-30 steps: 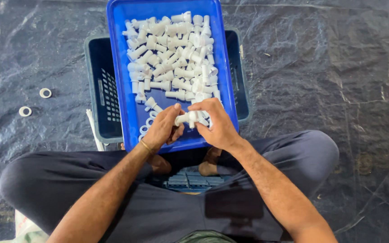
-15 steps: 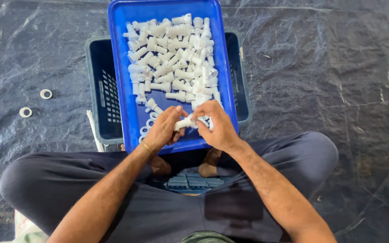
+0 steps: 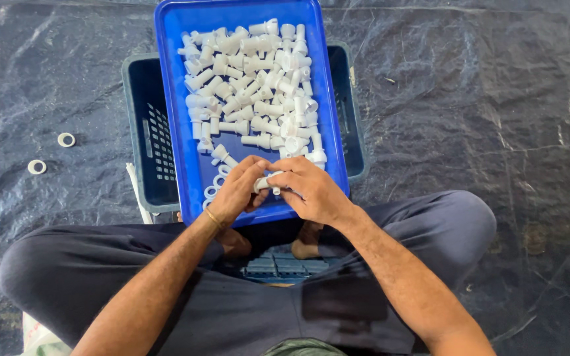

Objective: The person sits on the floor and assembles small white plastic components by hand. They pick up a cylindrical piece and a ring, fit them together, and place the assembled unit into a blue tray. This process is repeated continuously.

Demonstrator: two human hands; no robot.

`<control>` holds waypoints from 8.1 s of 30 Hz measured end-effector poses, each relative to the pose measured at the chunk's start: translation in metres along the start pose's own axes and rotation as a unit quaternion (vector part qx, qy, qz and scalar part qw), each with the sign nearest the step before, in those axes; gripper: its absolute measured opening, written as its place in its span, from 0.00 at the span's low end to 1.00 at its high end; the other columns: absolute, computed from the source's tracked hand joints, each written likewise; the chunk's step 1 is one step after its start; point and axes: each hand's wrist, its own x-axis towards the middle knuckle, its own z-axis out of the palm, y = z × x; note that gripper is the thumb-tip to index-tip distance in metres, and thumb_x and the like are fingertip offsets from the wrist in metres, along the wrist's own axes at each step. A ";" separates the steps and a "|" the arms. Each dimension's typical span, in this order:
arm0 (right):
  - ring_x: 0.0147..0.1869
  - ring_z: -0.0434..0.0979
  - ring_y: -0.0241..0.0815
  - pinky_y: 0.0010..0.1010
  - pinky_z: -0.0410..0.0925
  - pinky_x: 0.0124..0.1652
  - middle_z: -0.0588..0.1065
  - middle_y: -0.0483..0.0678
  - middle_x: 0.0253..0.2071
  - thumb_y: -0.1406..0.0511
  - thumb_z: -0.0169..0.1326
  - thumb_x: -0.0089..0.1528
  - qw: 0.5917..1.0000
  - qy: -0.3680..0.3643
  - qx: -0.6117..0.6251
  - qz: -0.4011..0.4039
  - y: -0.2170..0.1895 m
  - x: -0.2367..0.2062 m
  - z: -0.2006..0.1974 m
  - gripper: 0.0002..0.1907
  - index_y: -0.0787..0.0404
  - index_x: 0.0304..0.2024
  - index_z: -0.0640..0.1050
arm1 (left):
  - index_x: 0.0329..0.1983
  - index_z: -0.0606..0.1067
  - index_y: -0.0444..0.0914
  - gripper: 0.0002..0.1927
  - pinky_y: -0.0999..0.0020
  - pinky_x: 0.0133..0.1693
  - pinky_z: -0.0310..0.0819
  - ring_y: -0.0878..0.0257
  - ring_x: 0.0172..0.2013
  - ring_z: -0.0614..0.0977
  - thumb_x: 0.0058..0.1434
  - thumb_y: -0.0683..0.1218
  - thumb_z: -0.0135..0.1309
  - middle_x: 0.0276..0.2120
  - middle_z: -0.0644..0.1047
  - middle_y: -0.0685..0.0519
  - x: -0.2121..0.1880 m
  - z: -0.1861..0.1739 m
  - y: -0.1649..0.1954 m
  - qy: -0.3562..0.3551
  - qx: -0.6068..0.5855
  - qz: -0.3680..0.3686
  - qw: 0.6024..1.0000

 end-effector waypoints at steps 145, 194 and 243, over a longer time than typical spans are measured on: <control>0.42 0.80 0.46 0.34 0.72 0.41 0.78 0.53 0.44 0.68 0.66 0.54 0.966 0.032 -0.004 0.255 0.036 -0.007 0.005 0.20 0.61 0.50 0.80 | 0.40 0.77 0.38 0.10 0.57 0.41 0.76 0.48 0.37 0.81 0.54 0.40 0.60 0.35 0.77 0.45 0.016 -0.019 0.000 0.134 0.552 0.199 0.799; 0.50 0.79 0.50 0.35 0.74 0.47 0.75 0.51 0.50 0.75 0.60 0.57 0.994 0.028 -0.104 -0.011 0.001 0.001 0.003 0.22 0.62 0.55 0.78 | 0.40 0.74 0.38 0.26 0.71 0.16 0.56 0.68 0.13 0.66 0.72 0.63 0.38 0.15 0.66 0.56 0.003 -0.003 0.005 0.035 0.057 -0.037 0.997; 0.42 0.78 0.36 0.25 0.74 0.39 0.76 0.49 0.42 0.73 0.64 0.60 0.971 0.103 0.141 0.166 0.026 -0.007 0.010 0.20 0.65 0.54 0.73 | 0.52 0.72 0.38 0.19 0.73 0.26 0.71 0.69 0.24 0.75 0.73 0.57 0.41 0.29 0.75 0.55 0.005 -0.003 0.006 -0.038 0.025 0.045 0.998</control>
